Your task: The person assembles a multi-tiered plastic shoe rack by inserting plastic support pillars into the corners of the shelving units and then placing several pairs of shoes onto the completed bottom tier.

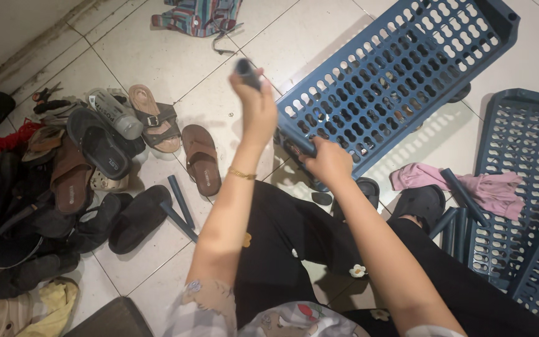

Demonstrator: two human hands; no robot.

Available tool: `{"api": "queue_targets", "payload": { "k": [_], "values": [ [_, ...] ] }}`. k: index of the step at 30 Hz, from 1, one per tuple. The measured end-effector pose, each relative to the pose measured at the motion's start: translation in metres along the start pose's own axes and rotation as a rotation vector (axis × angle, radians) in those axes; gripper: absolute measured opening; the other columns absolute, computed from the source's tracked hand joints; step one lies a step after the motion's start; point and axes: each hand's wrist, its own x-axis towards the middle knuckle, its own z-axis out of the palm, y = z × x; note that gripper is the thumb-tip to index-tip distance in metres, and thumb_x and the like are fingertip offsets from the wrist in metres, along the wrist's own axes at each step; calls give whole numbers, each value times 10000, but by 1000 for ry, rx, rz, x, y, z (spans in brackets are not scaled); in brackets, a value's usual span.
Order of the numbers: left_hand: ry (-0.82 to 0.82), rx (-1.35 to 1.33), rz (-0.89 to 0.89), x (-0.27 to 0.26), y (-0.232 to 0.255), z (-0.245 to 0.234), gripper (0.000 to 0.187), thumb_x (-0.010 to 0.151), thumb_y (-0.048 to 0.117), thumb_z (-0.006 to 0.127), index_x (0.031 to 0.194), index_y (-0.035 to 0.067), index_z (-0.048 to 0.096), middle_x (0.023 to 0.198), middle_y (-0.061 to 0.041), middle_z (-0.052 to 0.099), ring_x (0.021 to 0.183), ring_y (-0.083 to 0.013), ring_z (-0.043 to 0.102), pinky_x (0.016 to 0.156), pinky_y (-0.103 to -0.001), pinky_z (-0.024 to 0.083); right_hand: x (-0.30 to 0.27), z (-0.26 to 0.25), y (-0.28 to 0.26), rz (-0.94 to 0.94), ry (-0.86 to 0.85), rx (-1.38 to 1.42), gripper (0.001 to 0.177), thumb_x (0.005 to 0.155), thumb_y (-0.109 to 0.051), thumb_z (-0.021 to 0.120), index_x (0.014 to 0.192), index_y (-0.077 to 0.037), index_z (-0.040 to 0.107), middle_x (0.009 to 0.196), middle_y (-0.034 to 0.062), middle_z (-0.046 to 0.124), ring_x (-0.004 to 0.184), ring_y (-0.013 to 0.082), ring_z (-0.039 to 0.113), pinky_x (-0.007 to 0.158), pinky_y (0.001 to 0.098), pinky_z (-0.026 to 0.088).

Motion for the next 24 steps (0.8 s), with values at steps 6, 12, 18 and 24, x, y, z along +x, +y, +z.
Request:
{"api": "queue_targets", "payload": {
  "k": [6, 12, 18, 24],
  "values": [
    [57, -367, -177, -29, 64, -12, 562, 981, 53, 674, 1430, -14, 343, 1368, -106, 437, 1179, -237, 617, 972, -346, 552, 0, -14, 29, -149, 15, 486, 607, 729, -405, 855, 1240, -118, 695, 924, 103, 766, 804, 208, 724, 722, 364, 544],
    [-26, -497, -396, -78, 51, 24, 409, 989, 42, 715, 1300, -4, 453, 1163, -115, 567, 1034, -197, 658, 892, -342, 617, -46, -61, 101, -18, -112, 1311, 665, 832, -211, 752, 1433, -79, 500, 1203, 37, 726, 618, 26, 522, 478, 190, 404],
    [-476, -273, -413, -161, 70, 109, 460, 941, 95, 780, 1314, 25, 521, 1154, -108, 630, 953, -155, 642, 812, -300, 565, -64, -17, 192, 258, 85, 1765, 265, 926, -184, 760, 1123, -66, 626, 860, 45, 648, 573, 150, 584, 465, 243, 434],
    [-600, -369, -510, -190, 59, 119, 551, 906, 105, 732, 1398, 52, 492, 1164, -41, 586, 1056, -118, 618, 883, -271, 546, -82, 41, 394, 637, 678, 2031, 138, 982, -145, 688, 1051, -42, 629, 837, 91, 654, 679, 168, 665, 497, 231, 453]
  ]
}}
